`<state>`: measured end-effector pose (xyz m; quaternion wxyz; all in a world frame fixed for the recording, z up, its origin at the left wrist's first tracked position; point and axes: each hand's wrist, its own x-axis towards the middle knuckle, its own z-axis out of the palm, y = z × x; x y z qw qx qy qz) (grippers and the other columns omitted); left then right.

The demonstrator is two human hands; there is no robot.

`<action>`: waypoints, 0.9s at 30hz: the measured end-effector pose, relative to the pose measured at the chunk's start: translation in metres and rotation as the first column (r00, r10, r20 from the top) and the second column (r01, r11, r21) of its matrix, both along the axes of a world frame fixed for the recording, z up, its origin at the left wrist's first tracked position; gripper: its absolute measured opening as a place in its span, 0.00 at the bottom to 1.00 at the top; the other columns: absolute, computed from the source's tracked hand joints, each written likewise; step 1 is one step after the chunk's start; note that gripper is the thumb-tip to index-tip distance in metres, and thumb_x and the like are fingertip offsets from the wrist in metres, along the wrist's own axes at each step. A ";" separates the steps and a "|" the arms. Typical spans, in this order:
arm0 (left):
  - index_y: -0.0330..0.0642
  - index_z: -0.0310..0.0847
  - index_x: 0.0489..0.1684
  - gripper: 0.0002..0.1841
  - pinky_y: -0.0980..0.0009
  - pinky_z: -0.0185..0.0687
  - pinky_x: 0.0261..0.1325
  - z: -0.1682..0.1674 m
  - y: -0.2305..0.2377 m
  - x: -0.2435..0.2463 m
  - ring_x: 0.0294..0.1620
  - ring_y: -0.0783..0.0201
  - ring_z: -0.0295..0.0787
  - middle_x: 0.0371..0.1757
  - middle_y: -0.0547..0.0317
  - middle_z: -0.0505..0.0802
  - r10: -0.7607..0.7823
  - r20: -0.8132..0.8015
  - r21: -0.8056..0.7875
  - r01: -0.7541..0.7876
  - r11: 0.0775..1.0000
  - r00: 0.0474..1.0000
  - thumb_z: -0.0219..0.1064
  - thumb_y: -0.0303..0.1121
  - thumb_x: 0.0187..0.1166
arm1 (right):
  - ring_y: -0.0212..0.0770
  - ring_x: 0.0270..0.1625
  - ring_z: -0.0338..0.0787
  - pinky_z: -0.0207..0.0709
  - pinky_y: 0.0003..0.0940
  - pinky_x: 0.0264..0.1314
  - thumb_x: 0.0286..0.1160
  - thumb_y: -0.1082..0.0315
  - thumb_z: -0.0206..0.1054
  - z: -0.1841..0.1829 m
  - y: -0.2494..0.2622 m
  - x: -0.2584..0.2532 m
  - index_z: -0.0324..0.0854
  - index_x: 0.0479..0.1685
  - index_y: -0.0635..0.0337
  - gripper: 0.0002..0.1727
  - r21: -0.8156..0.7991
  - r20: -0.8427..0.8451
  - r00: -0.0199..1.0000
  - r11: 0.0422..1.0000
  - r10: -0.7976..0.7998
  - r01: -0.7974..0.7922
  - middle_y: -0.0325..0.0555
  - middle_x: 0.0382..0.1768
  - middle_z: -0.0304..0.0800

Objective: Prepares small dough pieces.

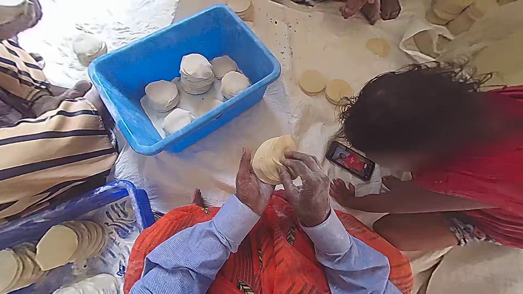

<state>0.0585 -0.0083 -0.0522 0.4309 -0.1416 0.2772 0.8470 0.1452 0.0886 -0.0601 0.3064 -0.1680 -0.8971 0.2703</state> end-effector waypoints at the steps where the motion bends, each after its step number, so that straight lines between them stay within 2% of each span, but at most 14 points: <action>1: 0.44 0.69 0.78 0.39 0.51 0.78 0.74 0.000 0.000 0.000 0.73 0.52 0.82 0.72 0.47 0.84 -0.005 0.007 -0.006 0.005 1.000 1.000 0.34 0.66 0.88 | 0.50 0.61 0.92 0.85 0.40 0.62 0.70 0.69 0.71 -0.001 0.000 -0.001 0.94 0.41 0.61 0.08 0.008 -0.008 1.000 1.000 -0.007 0.007 0.53 0.55 0.95; 6: 0.45 0.70 0.77 0.38 0.51 0.79 0.73 0.003 -0.001 0.000 0.73 0.53 0.82 0.71 0.48 0.85 -0.035 0.044 -0.023 0.036 0.999 0.998 0.34 0.66 0.88 | 0.50 0.60 0.90 0.82 0.41 0.63 0.74 0.67 0.70 -0.001 0.002 -0.001 0.95 0.40 0.58 0.08 0.070 -0.064 0.998 0.997 -0.021 0.025 0.51 0.52 0.95; 10: 0.44 0.72 0.75 0.37 0.53 0.82 0.69 0.002 0.000 0.000 0.69 0.54 0.84 0.67 0.48 0.86 0.007 0.037 -0.012 -0.006 1.000 0.999 0.35 0.66 0.89 | 0.46 0.46 0.88 0.79 0.38 0.48 0.74 0.64 0.71 -0.001 -0.005 0.000 0.97 0.41 0.55 0.09 0.104 -0.050 0.999 0.995 0.003 0.002 0.50 0.39 0.92; 13: 0.46 0.74 0.73 0.37 0.55 0.84 0.67 -0.002 -0.001 0.001 0.67 0.56 0.86 0.65 0.50 0.88 0.002 -0.015 -0.012 -0.002 1.000 1.000 0.37 0.67 0.88 | 0.48 0.46 0.89 0.82 0.39 0.46 0.69 0.58 0.76 -0.004 -0.008 0.001 0.95 0.45 0.57 0.13 0.095 0.029 0.999 0.995 0.035 -0.038 0.51 0.42 0.92; 18: 0.45 0.74 0.72 0.34 0.57 0.84 0.67 0.000 0.000 0.001 0.66 0.57 0.87 0.63 0.50 0.88 0.031 -0.010 -0.020 -0.032 0.999 0.999 0.38 0.62 0.90 | 0.48 0.46 0.92 0.84 0.39 0.44 0.71 0.62 0.73 -0.006 -0.008 0.000 0.95 0.43 0.57 0.11 0.116 0.038 0.999 0.992 0.035 -0.039 0.51 0.42 0.94; 22: 0.45 0.73 0.73 0.34 0.56 0.84 0.67 0.001 0.000 0.001 0.66 0.56 0.86 0.64 0.50 0.88 0.018 -0.013 -0.027 -0.018 0.999 1.000 0.38 0.62 0.90 | 0.44 0.41 0.91 0.84 0.35 0.40 0.71 0.66 0.71 -0.007 -0.006 -0.001 0.95 0.41 0.59 0.09 0.123 0.023 0.999 0.992 0.026 -0.028 0.50 0.39 0.94; 27: 0.45 0.72 0.74 0.34 0.55 0.84 0.67 0.004 0.001 0.001 0.66 0.56 0.86 0.65 0.50 0.87 0.013 0.007 -0.043 -0.013 0.999 1.000 0.38 0.63 0.90 | 0.40 0.39 0.89 0.82 0.29 0.39 0.72 0.67 0.71 -0.006 -0.008 -0.001 0.95 0.40 0.60 0.08 0.098 -0.069 0.997 0.995 0.026 -0.019 0.50 0.38 0.93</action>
